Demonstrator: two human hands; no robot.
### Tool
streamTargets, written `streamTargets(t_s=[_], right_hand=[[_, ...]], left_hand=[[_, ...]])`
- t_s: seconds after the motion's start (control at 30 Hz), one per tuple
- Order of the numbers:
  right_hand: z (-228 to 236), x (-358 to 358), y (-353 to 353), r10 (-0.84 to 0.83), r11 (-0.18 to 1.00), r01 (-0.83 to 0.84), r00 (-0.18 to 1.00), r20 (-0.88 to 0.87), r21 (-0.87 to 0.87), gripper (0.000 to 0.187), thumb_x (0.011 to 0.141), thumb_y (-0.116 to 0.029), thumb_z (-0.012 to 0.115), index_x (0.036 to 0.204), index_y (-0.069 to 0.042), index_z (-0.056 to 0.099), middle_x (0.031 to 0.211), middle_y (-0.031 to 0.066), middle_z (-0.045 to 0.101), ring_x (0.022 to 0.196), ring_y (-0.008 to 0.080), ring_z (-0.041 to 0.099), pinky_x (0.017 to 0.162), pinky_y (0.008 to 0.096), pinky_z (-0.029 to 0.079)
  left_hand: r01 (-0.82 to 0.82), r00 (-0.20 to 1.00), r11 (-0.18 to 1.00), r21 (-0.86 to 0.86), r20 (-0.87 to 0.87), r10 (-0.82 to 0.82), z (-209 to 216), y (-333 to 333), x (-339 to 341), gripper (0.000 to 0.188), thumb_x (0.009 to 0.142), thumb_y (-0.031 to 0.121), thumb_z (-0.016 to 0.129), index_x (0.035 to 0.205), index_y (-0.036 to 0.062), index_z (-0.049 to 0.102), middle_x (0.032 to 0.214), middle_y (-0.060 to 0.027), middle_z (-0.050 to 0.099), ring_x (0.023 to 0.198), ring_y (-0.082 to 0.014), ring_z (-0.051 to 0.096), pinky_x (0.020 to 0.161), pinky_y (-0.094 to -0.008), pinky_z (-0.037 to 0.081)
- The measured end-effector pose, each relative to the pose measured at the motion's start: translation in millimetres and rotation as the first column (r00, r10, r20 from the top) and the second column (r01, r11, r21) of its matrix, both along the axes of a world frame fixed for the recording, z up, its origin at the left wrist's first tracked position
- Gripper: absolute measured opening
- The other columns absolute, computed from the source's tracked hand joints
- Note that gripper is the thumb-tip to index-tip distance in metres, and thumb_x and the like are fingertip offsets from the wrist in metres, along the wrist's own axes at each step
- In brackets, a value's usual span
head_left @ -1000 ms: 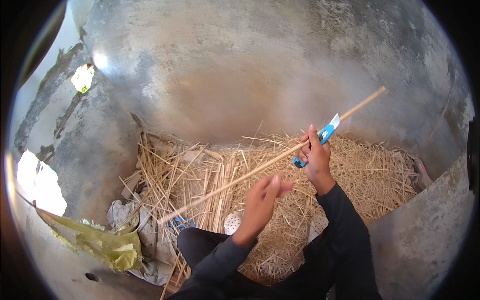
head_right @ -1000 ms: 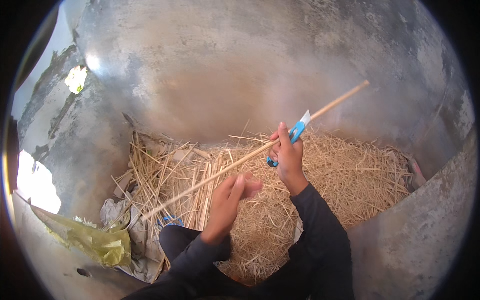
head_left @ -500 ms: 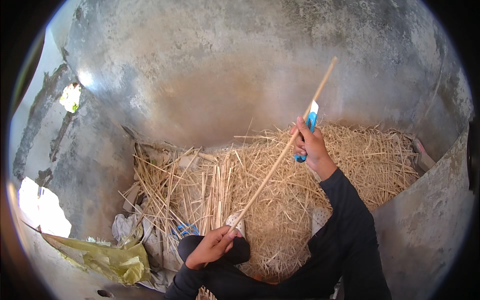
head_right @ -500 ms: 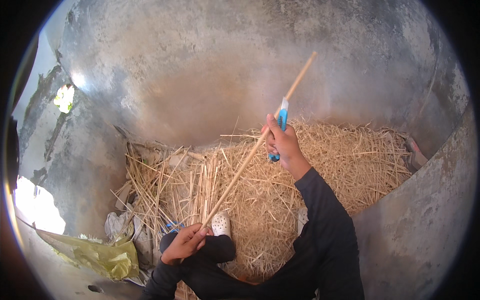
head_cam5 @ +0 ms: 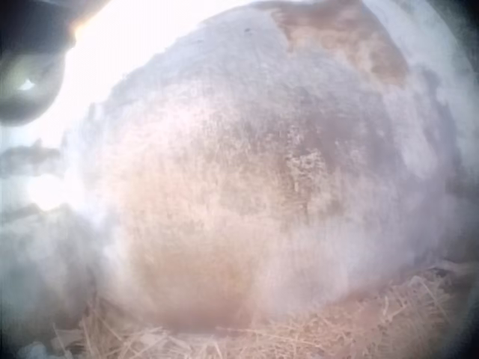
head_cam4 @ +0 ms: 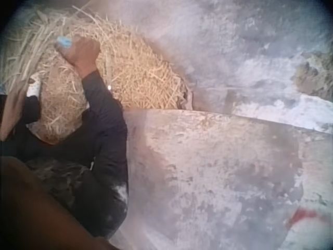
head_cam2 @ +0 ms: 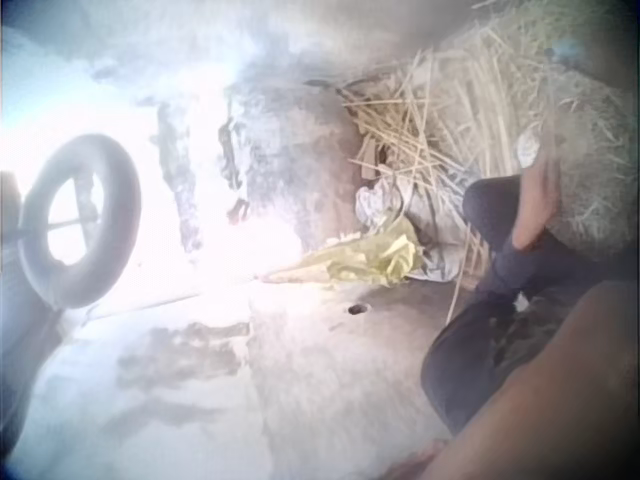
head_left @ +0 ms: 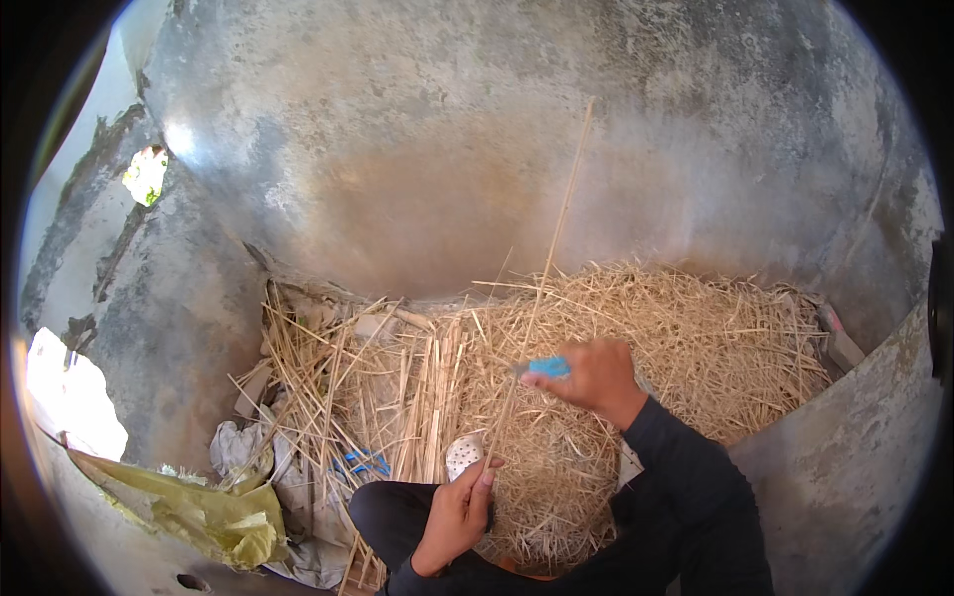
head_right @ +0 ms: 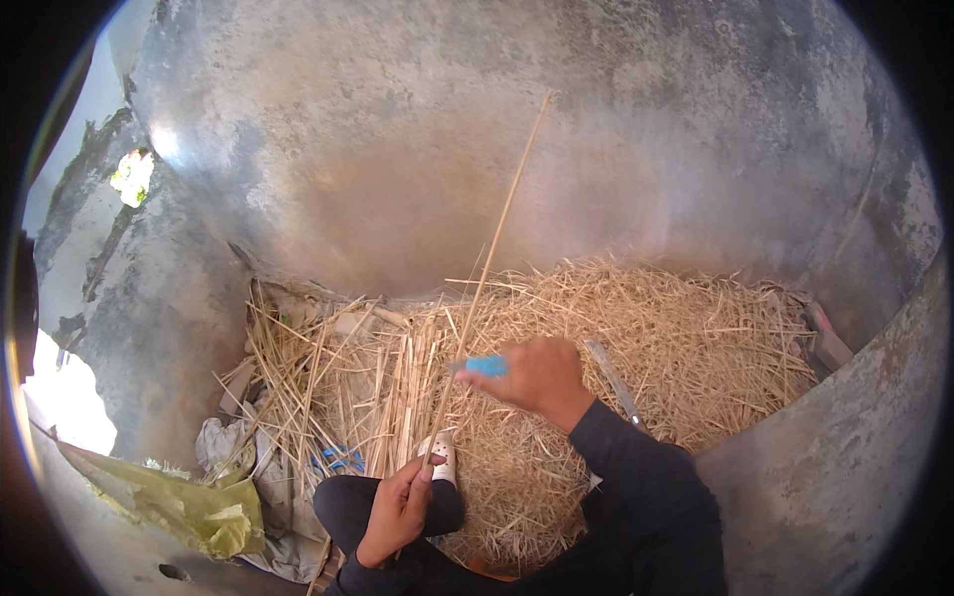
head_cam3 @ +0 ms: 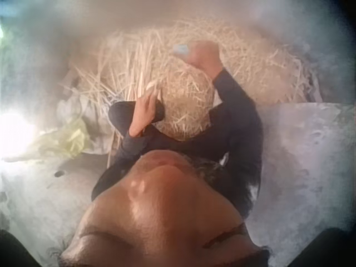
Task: The person sits cross-legged on a bed of straw and uses a blue utility knife to peel the outer layer off a long, thin wooden stick. They hold the stick vertically with their left hand and scrape downwards with the knife in their right hand, repeating the motion along the length of the stick.
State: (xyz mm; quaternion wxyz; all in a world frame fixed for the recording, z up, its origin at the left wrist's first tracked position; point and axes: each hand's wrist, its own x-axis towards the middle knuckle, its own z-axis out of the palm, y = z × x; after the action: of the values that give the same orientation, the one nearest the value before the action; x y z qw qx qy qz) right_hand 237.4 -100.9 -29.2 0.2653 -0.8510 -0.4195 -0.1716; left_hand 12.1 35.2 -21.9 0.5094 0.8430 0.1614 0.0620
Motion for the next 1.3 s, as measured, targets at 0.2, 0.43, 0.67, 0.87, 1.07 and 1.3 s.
streamTargets(t_s=[0.2,0.43,0.67,0.87,1.07,1.3], right_hand=[[-4,-17,5,0.138,0.990,-0.139,0.988,0.068,0.009,0.072,0.075,-0.078,0.049,0.048,-0.011,0.053,0.039,0.0054,0.046,0.033,0.0207,0.048,0.034,0.0345,0.035],[-5,20,2,-0.048,0.999,0.048,0.999,0.005,0.019,0.075,0.074,-0.082,0.043,0.052,-0.013,0.060,0.041,0.0049,0.049,0.033,0.0174,0.048,0.034,0.0312,0.035],[-24,9,7,0.051,0.998,-0.054,0.994,0.094,0.029,0.075,0.078,-0.080,0.042,0.049,-0.012,0.055,0.039,0.0027,0.045,0.033,0.0173,0.047,0.035,0.0328,0.036],[-34,43,1,-0.049,0.998,0.052,0.994,-0.101,0.023,0.084,0.077,-0.085,0.030,0.055,-0.010,0.061,0.040,0.0038,0.046,0.033,0.0175,0.046,0.035,0.0322,0.036],[-30,58,-1,-0.138,0.988,0.139,0.990,-0.030,0.061,0.081,0.077,-0.084,0.034,0.053,-0.011,0.058,0.038,0.0028,0.041,0.035,0.0169,0.045,0.036,0.0343,0.031],[-24,112,-49,-0.356,0.928,0.361,0.932,-0.064,0.098,0.080,0.080,-0.080,0.035,0.052,-0.008,0.058,0.041,0.0068,0.044,0.038,0.0234,0.048,0.040,0.0381,0.035]], left_hand=[[-0.080,0.994,0.975,0.208,0.092,0.062,-5,-8,-7,0.025,0.093,0.013,0.052,0.114,0.0012,0.060,0.058,-0.0178,0.052,0.050,-0.0291,0.059,0.048,-0.0333,0.043],[-0.070,0.992,0.934,0.350,0.123,0.028,-4,-5,-16,0.025,0.093,0.013,0.054,0.112,-0.0022,0.060,0.059,-0.0153,0.055,0.047,-0.0200,0.056,0.047,-0.0299,0.041],[-0.107,0.990,0.948,0.300,0.119,0.074,-6,-15,-25,0.024,0.093,0.011,0.053,0.108,-0.0049,0.061,0.066,-0.0144,0.060,0.051,-0.0136,0.055,0.052,-0.0261,0.044],[-0.085,0.996,0.976,0.199,0.017,0.083,2,-18,-30,0.026,0.095,0.021,0.050,0.107,0.0010,0.062,0.077,-0.0251,0.056,0.072,-0.0423,0.057,0.058,-0.0391,0.046],[-0.086,0.996,0.974,0.211,-0.001,0.089,-2,-22,-49,0.025,0.095,0.020,0.052,0.108,0.0017,0.062,0.084,-0.0279,0.057,0.076,-0.0374,0.065,0.062,-0.0384,0.049],[-0.027,0.991,0.994,0.105,-0.130,0.040,3,-26,-77,0.023,0.095,0.019,0.053,0.105,0.0007,0.062,0.074,-0.0183,0.056,0.067,-0.0091,0.051,0.059,-0.0292,0.044]])
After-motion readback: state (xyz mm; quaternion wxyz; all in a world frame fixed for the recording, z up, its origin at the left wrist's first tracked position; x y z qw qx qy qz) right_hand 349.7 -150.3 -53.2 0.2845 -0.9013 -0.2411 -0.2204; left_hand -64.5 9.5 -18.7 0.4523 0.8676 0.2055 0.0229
